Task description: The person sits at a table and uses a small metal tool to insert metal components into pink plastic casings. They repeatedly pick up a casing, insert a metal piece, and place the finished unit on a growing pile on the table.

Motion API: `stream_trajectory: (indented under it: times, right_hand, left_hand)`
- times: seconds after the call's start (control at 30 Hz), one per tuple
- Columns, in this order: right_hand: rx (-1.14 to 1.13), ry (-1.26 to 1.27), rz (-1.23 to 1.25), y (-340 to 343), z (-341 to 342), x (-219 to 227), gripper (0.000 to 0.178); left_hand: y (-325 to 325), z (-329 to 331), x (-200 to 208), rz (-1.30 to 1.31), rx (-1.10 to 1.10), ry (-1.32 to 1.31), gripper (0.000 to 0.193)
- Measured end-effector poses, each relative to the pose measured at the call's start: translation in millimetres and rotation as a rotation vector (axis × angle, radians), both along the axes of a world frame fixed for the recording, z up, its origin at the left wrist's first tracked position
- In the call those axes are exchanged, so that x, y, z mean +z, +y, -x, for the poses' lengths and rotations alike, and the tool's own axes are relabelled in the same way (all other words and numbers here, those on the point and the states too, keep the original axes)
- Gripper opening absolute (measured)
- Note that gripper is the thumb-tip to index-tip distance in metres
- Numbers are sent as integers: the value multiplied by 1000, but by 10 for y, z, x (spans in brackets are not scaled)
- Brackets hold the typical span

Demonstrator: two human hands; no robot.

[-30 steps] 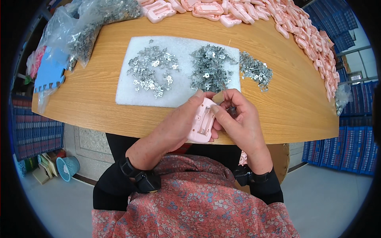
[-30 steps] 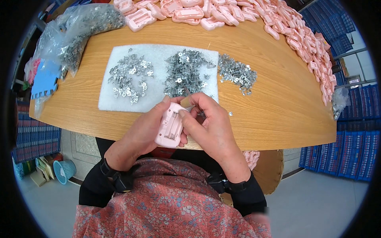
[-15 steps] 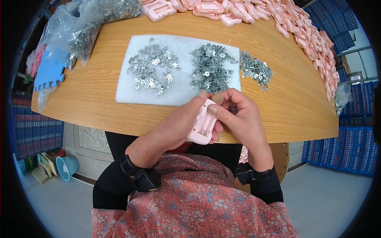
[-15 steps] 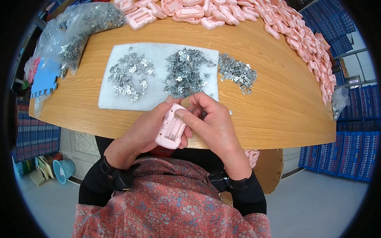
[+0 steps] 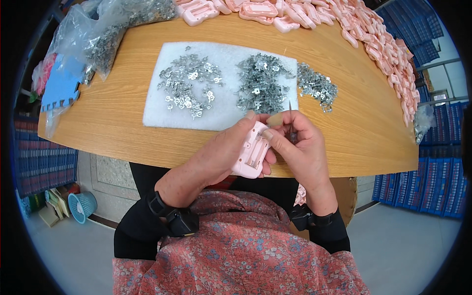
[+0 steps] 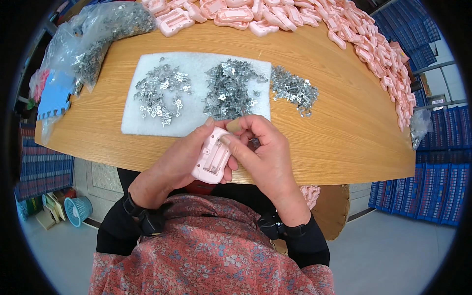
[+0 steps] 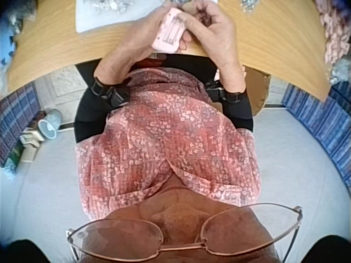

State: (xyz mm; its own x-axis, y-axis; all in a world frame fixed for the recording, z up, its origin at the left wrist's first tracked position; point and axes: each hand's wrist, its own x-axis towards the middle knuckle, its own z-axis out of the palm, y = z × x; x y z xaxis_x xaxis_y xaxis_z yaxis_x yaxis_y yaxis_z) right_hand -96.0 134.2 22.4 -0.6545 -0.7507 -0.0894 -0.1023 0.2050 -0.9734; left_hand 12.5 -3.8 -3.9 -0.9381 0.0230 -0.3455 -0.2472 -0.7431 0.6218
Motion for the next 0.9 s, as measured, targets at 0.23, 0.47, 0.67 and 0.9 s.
stream_trajectory:
  times: [0.23, 0.47, 0.67, 0.9]
  right_hand:
    - [66, 2, -47, -58, 37, 73, 17]
    - [26, -19, 50, 12, 78, -5, 16]
    - [21, 247, -39, 24, -112, 109, 21]
    - [79, 694, -39, -91, -185, 194, 21]
  left_hand:
    - [-23, -2, 44, 42, -63, -73, 54]
    - [-39, -7, 17, -34, -41, -2, 54]
    - [-13, -2, 8, -101, 12, -37, 53]
    - [32, -19, -30, 6, 20, 18, 50]
